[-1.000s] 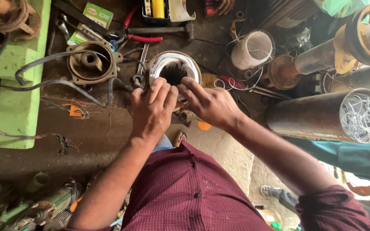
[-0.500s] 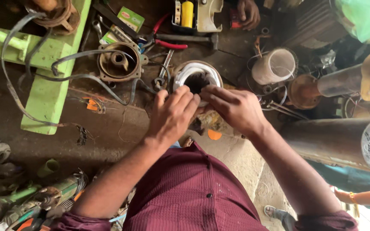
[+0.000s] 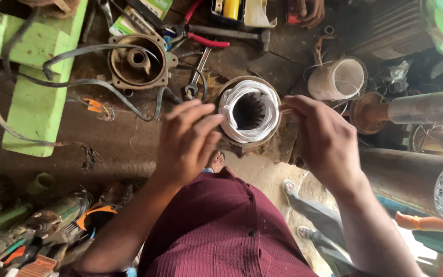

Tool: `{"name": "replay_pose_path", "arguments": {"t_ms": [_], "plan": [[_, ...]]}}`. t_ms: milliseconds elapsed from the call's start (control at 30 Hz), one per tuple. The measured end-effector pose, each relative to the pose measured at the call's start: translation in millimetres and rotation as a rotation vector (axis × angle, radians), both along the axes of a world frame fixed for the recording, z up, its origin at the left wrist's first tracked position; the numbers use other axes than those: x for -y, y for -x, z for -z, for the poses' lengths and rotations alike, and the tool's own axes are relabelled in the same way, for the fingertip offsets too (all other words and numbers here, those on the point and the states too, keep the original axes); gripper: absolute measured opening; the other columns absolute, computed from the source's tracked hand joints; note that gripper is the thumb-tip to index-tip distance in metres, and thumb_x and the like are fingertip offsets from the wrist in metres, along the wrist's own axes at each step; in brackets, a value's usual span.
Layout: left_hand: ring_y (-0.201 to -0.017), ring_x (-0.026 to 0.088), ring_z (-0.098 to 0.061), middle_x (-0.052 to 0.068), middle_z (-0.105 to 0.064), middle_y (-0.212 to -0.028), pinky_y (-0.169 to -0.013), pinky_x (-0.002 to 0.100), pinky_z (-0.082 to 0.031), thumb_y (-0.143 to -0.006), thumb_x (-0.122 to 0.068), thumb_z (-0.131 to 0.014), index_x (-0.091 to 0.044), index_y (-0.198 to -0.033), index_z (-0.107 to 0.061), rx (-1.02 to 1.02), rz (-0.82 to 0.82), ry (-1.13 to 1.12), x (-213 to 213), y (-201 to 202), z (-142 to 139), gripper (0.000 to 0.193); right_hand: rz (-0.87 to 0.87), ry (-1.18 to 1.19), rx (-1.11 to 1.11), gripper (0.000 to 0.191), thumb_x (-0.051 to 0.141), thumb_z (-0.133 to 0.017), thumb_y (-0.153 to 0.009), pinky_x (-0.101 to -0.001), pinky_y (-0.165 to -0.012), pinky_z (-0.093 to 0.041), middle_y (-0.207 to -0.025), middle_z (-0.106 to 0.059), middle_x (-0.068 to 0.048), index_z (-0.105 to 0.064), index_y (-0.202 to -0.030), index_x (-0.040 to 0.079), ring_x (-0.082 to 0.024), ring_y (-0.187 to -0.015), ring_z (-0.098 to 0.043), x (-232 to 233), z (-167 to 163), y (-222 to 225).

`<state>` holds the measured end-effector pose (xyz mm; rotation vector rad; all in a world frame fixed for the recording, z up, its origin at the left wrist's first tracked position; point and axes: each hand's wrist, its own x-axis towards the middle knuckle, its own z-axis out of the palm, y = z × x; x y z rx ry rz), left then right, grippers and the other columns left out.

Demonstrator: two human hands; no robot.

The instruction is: The person opens a small electrical box, then winds white insulated wire by hand onto a cylindrical metal core. The person repeatedly pulls wire from a spool and wraps it around the core, adjusting the coil as it builds up.

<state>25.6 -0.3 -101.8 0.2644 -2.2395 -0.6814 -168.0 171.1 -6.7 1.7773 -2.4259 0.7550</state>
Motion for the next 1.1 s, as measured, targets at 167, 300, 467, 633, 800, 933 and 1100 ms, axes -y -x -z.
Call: {"name": "replay_pose_path", "arguments": {"t_ms": [167, 300, 467, 633, 800, 933, 1100], "plan": [[-0.117, 0.026, -0.058, 0.008, -0.063, -0.123, -0.101, 0.039, -0.05, -0.104, -0.019, -0.071, -0.01, -0.122, -0.065, -0.026, 0.023, -0.004, 0, -6, 12, 0.021, -0.249, -0.152, -0.595, 0.032, 0.005, -0.072, -0.093, -0.0294, -0.066, -0.054, -0.115, -0.074, -0.007, -0.071, -0.125, 0.002, -0.016, -0.087, -0.066, 32, 15, 1], [-0.111, 0.022, -0.058, 0.004, -0.064, -0.12, -0.093, 0.038, -0.05, -0.101, -0.02, -0.074, -0.012, -0.12, -0.066, -0.032, 0.064, 0.078, -11, -6, 22, 0.023, -0.345, -0.253, -0.635, 0.029, 0.01, -0.073, -0.089, -0.0276, -0.066, -0.055, -0.109, -0.072, -0.004, -0.072, -0.117, 0.005, -0.013, -0.085, -0.063, 46, 20, 3], [-0.108, 0.022, -0.058, 0.003, -0.06, -0.117, -0.09, 0.037, -0.051, -0.098, -0.022, -0.077, -0.014, -0.128, -0.067, 0.015, 0.147, 0.107, -25, -12, 23, 0.032, -0.446, -0.401, -0.338, 0.023, 0.012, -0.071, -0.085, -0.0311, -0.069, -0.059, -0.094, -0.071, -0.001, -0.075, -0.108, 0.012, -0.018, -0.088, -0.069, 52, 19, 14], [-0.098, 0.018, -0.056, -0.001, -0.06, -0.114, -0.082, 0.036, -0.047, -0.097, -0.019, -0.074, -0.017, -0.132, -0.071, 0.049, 0.131, 0.228, -42, 3, 18, 0.035, -0.34, -0.549, -0.162, 0.016, 0.013, -0.067, -0.085, -0.0399, -0.066, -0.058, -0.089, -0.075, -0.006, -0.078, -0.097, 0.017, -0.025, -0.081, -0.073, 60, 21, 15], [-0.093, 0.02, -0.056, -0.003, -0.057, -0.098, -0.08, 0.039, -0.046, -0.089, -0.02, -0.074, -0.02, -0.114, -0.073, 0.013, 0.103, 0.135, -61, 15, 8, 0.025, -0.285, -0.607, -0.115, 0.009, 0.013, -0.067, -0.092, -0.0426, -0.065, -0.056, -0.088, -0.073, -0.009, -0.074, -0.096, 0.012, -0.029, -0.077, -0.073, 59, -1, 1], [-0.092, 0.02, -0.057, -0.002, -0.058, -0.094, -0.082, 0.038, -0.046, -0.087, -0.021, -0.08, -0.02, -0.101, -0.07, -0.059, 0.067, -0.24, -79, -3, 6, 0.017, -0.141, -0.189, -0.005, 0.02, 0.01, -0.072, -0.093, -0.0438, -0.069, -0.055, -0.105, -0.066, -0.016, -0.072, -0.112, 0.004, -0.035, -0.086, -0.069, 15, -14, -23], [-0.094, 0.021, -0.058, 0.001, -0.058, -0.096, -0.085, 0.039, -0.049, -0.092, -0.017, -0.08, -0.016, -0.109, -0.07, 0.005, 0.025, -0.079, -85, -14, 11, 0.019, -0.119, -0.085, 0.01, 0.027, -0.003, -0.066, -0.094, -0.042, -0.084, -0.058, -0.109, -0.064, -0.012, -0.073, -0.118, 0.006, -0.033, -0.097, -0.07, -15, 7, -25]]}}
